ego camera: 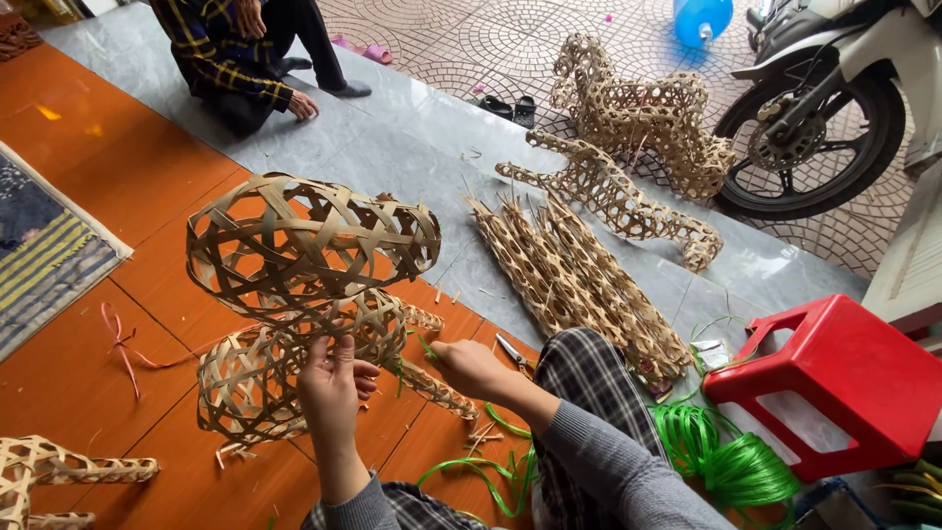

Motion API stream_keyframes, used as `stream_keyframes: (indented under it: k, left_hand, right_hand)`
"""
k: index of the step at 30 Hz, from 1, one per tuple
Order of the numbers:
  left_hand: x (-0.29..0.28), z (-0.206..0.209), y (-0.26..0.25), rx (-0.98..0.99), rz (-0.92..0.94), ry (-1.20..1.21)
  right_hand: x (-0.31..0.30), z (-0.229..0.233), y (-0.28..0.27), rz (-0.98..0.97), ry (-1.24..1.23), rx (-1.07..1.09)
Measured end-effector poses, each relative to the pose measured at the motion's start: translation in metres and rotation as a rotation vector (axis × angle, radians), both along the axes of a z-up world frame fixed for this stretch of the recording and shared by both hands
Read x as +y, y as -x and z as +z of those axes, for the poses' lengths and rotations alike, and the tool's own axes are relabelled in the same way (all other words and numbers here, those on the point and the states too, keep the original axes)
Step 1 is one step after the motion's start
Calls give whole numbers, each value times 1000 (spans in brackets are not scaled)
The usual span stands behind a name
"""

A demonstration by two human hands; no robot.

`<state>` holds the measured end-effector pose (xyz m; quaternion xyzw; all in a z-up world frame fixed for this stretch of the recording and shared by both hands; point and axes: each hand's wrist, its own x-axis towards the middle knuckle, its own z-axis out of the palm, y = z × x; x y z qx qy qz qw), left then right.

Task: Tying green plastic strips to a bamboo giraffe frame to secure the structure

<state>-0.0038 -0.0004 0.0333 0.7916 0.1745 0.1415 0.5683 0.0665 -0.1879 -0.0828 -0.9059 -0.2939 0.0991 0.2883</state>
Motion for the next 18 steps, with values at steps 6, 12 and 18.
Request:
stream_keyframes:
  k: [6,12,18]
  left_hand:
    - [-7,8,1,-40,43,-71]
    - [-4,9,3,-74,36,-62]
    - [4,-44,-16,-210,17,140]
  right_hand:
    - [9,87,35,156,-255,55]
    - [16,112,44,166,-407,6]
    - [23,81,41,135,-631,-1]
